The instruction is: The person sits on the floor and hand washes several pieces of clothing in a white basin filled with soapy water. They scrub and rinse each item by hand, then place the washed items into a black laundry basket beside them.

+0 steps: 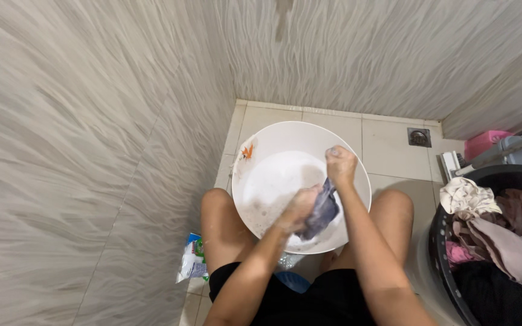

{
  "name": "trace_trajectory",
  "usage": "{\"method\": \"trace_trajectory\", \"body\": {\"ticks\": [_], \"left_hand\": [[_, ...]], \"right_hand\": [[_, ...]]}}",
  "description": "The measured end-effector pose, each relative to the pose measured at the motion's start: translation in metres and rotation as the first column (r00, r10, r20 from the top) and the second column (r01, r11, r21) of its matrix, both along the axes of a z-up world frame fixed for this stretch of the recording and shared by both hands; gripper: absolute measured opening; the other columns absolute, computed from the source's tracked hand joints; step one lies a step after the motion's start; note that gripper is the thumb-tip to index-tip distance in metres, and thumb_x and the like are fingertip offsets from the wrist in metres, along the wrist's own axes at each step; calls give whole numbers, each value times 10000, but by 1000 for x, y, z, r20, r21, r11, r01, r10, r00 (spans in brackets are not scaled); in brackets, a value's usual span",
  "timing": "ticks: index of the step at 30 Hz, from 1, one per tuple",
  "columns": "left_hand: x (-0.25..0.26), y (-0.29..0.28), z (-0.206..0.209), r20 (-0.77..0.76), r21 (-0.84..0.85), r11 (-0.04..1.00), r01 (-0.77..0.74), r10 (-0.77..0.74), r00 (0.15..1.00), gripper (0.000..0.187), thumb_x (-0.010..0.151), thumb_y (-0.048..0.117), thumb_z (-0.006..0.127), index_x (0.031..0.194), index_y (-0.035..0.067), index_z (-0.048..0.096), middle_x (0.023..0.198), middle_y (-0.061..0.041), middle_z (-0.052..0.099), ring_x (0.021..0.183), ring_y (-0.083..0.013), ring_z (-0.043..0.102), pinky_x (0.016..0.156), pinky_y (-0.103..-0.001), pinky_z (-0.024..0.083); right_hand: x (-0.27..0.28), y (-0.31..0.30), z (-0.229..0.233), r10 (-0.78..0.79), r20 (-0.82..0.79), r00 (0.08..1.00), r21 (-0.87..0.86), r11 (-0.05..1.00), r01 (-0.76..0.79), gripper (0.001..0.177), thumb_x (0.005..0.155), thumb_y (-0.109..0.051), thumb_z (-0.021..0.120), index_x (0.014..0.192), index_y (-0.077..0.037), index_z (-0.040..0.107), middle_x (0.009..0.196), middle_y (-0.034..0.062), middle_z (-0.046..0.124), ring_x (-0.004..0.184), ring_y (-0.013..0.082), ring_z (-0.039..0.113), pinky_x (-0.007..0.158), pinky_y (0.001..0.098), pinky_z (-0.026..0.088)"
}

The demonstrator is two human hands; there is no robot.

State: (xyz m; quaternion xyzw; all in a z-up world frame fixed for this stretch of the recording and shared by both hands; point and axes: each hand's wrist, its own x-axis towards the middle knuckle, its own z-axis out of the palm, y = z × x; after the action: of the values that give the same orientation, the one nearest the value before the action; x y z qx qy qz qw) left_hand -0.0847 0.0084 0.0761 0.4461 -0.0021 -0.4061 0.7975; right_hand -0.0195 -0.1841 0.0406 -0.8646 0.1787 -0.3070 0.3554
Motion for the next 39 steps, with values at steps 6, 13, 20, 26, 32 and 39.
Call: {"method": "trace_trajectory", "body": {"ticks": [6, 13, 20, 26, 32, 39], "left_hand": [[50, 75, -8, 195, 201, 941, -274, 235, 952, 287, 1026, 248, 634, 1147, -2, 709, 957, -85, 744, 864, -195, 682, 821, -342, 543], [50, 55, -42, 433, 579, 802, -146, -150, 889, 650, 1051, 497, 389, 1068, -44, 749, 1038, -189, 777, 991, -245, 721, 929, -343, 539], [16, 26, -1, 123, -5, 981, -195, 194, 973, 476, 1066, 352, 531, 1328, -40, 596, 1226, -146, 690, 1131, -253, 637, 1020, -376, 491], [23, 41, 38, -78, -150, 869, -471, 464, 882, 241, 1046, 246, 507, 1188, 53, 531, 1045, -155, 690, 922, -298, 690, 796, -477, 598], [38, 30, -14, -442, -135, 775, -617, 510, 738, 248, 1055, 308, 458, 1155, 94, 531, 977, -116, 659, 830, -249, 665, 762, -426, 588], [12, -25, -70, -231, 71, 947, -314, 322, 918, 313, 1051, 356, 531, 1047, 58, 629, 838, -90, 613, 697, -222, 570, 609, -382, 478]], "right_hand": [[-35, -41, 15, 416, -220, 882, 807, 586, -75, 386, 962, -348, 742, 815, 7, 696, 764, 62, 672, 674, 180, 608, 623, 380, 514], [-43, 3, 54, 599, 275, 752, 961, -141, -238, 341, 1079, -330, 665, 1225, -28, 601, 913, 27, 667, 726, 108, 654, 673, 278, 559], [-52, 18, 93, 759, 62, 649, 950, 154, -271, 842, 984, -273, 671, 1669, -237, 182, 844, -25, 587, 613, 62, 513, 509, 219, 424], [-78, -38, 64, 874, -65, 482, 902, 258, -346, 609, 841, -107, 822, 1407, 35, 647, 950, 51, 669, 803, 105, 616, 677, 222, 498], [-102, -22, 24, 656, 271, 704, 883, 121, -453, 188, 777, -119, 800, 911, -89, 672, 996, 3, 718, 756, 142, 645, 567, 281, 478], [-55, 102, -21, 223, 130, 966, 242, 938, -249, 312, 937, -206, 663, 690, -16, 649, 570, 128, 495, 496, 174, 431, 486, 390, 427]]}}
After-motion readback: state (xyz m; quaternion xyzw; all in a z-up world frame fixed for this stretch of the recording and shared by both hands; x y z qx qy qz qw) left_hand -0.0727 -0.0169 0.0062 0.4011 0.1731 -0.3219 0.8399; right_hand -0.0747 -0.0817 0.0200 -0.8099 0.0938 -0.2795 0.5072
